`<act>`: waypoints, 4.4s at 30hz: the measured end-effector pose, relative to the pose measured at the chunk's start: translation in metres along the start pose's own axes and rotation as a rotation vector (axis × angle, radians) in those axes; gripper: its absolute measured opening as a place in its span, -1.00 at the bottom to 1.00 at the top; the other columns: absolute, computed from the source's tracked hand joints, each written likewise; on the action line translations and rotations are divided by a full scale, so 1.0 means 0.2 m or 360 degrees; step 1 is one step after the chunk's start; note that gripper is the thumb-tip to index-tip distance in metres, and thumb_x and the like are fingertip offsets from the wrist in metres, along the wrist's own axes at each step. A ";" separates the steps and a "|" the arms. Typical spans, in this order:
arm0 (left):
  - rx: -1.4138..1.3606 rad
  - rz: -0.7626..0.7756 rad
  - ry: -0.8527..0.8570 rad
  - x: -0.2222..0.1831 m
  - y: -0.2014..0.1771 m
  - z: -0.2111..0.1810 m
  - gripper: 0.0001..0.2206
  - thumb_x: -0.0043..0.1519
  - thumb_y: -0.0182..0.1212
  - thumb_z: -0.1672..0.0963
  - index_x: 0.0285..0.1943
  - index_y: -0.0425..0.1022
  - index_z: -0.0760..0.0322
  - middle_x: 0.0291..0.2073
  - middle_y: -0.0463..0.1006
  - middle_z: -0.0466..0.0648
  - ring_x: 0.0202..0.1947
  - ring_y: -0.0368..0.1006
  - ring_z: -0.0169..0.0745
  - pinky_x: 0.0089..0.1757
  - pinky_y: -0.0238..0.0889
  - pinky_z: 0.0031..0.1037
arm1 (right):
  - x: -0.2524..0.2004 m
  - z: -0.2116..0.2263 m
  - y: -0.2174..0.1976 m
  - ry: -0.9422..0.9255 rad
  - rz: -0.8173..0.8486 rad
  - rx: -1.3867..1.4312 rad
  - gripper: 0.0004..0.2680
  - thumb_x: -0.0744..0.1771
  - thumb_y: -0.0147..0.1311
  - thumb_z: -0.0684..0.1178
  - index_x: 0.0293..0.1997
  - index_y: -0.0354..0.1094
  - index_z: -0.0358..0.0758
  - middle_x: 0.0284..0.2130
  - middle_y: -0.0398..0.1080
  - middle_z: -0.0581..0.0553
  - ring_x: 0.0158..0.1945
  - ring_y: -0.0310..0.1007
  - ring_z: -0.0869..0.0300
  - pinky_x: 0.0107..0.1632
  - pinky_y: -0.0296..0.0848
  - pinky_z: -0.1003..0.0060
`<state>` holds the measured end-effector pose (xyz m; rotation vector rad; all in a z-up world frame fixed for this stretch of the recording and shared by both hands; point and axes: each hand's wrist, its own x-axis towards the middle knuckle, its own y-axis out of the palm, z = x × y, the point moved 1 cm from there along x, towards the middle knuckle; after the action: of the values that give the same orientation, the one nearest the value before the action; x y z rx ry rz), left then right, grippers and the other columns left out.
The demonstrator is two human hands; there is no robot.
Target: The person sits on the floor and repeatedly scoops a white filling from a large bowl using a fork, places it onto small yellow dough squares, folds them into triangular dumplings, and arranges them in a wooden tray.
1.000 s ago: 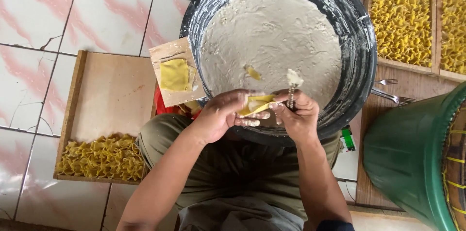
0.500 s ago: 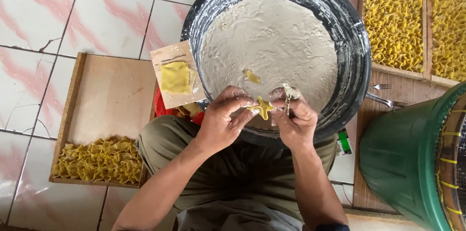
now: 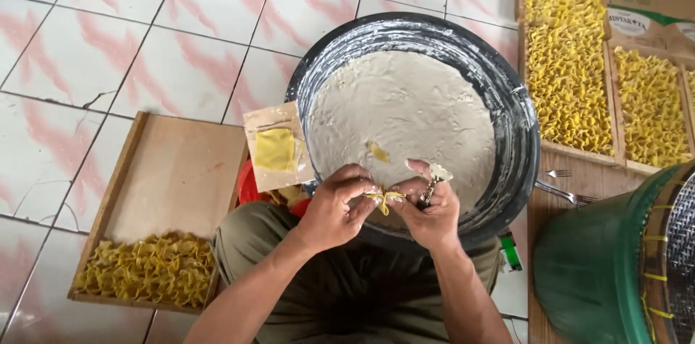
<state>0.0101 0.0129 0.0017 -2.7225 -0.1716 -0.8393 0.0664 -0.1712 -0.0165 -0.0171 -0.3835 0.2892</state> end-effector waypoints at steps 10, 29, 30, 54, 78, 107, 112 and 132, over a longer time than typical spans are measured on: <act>-0.0087 -0.0207 -0.0017 -0.09 -0.08 0.02 -0.91 0.23 0.32 0.20 -0.17 0.54 0.37 -0.35 0.50 0.11 -0.29 0.50 0.14 -0.22 0.37 -0.23 | 0.00 -0.06 0.05 -0.0045 0.0036 -0.0012 -0.60 0.23 0.40 -0.28 0.12 0.27 -0.34 -0.35 0.60 -0.22 -0.46 0.48 0.34 -0.33 0.43 0.49; 0.0694 0.0190 0.0489 0.00 -0.32 -0.08 -0.69 0.19 0.20 0.35 0.06 0.54 0.24 -0.18 0.55 0.09 -0.30 0.56 0.04 -0.26 0.46 -0.25 | 0.14 -0.02 0.22 0.0016 0.0293 0.0475 -0.48 0.23 0.28 -0.42 0.28 0.10 -0.27 -0.36 0.56 -0.34 -0.56 0.29 0.36 -0.46 0.25 0.57; 0.0754 0.0236 0.0496 0.00 -0.34 -0.10 -0.68 0.17 0.20 0.37 0.04 0.54 0.25 -0.22 0.54 0.10 -0.33 0.55 0.02 -0.27 0.46 -0.26 | 0.15 -0.03 0.24 0.0032 0.0304 0.0500 -0.48 0.24 0.27 -0.41 0.29 0.09 -0.27 -0.36 0.56 -0.34 -0.55 0.30 0.38 -0.46 0.24 0.58; 0.1781 -0.0122 -0.0660 -1.25 -1.83 0.44 -0.83 0.14 0.20 0.33 -0.12 0.57 0.40 -0.21 0.54 0.04 -0.29 0.53 0.07 -0.33 0.37 -0.20 | -0.20 -0.41 0.43 0.0136 0.0208 -0.0489 -0.72 0.43 0.13 -0.35 0.32 0.27 -0.39 -0.06 0.43 -0.27 -0.06 0.45 0.09 0.03 0.47 0.30; 0.1510 -0.0089 -0.2061 -1.86 -1.75 1.10 -0.86 0.30 0.28 0.10 -0.06 0.64 0.20 -0.21 0.64 0.02 -0.21 0.55 -0.04 -0.15 0.49 -0.21 | -0.22 -0.41 0.42 0.0190 0.0295 -0.0649 -0.68 0.43 0.19 -0.40 0.35 0.26 -0.50 -0.09 0.50 -0.46 -0.18 0.55 0.00 -0.18 0.53 0.31; 0.1104 0.0631 -0.0360 -0.17 -0.65 0.72 -0.79 0.11 0.41 0.13 -0.13 0.56 0.27 -0.27 0.56 0.07 -0.16 0.55 0.13 -0.08 0.42 -0.13 | -0.16 -0.51 0.40 0.0323 0.0070 0.0083 -0.77 0.36 0.10 -0.31 0.16 0.36 -0.37 -0.46 0.49 -0.20 -0.60 0.33 0.35 -0.49 0.29 0.48; 0.1137 0.0893 -0.0777 -0.02 -0.63 0.58 -0.90 0.23 0.31 0.15 -0.13 0.59 0.26 -0.25 0.60 0.02 -0.10 0.58 0.04 -0.01 0.41 -0.21 | -0.15 -0.51 0.39 0.0336 0.0076 0.0199 -0.77 0.36 0.11 -0.31 0.15 0.37 -0.38 -0.47 0.51 -0.24 -0.58 0.33 0.29 -0.44 0.30 0.41; 0.0716 0.0541 -0.0879 -0.03 -0.69 0.55 -0.88 0.21 0.18 0.21 -0.41 0.52 0.30 -0.53 0.51 0.06 -0.45 0.53 0.04 -0.34 0.37 -0.23 | 0.18 -0.40 0.80 0.0746 0.0261 -0.0005 -0.86 0.31 0.26 -0.17 -0.07 0.46 -0.26 -0.47 0.52 -0.21 -0.52 0.40 0.24 -0.46 0.39 0.33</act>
<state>0.0368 0.1785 -0.0568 -2.3803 -0.0021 0.0565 0.0832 -0.0047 -0.0891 -0.1176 0.0839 0.4346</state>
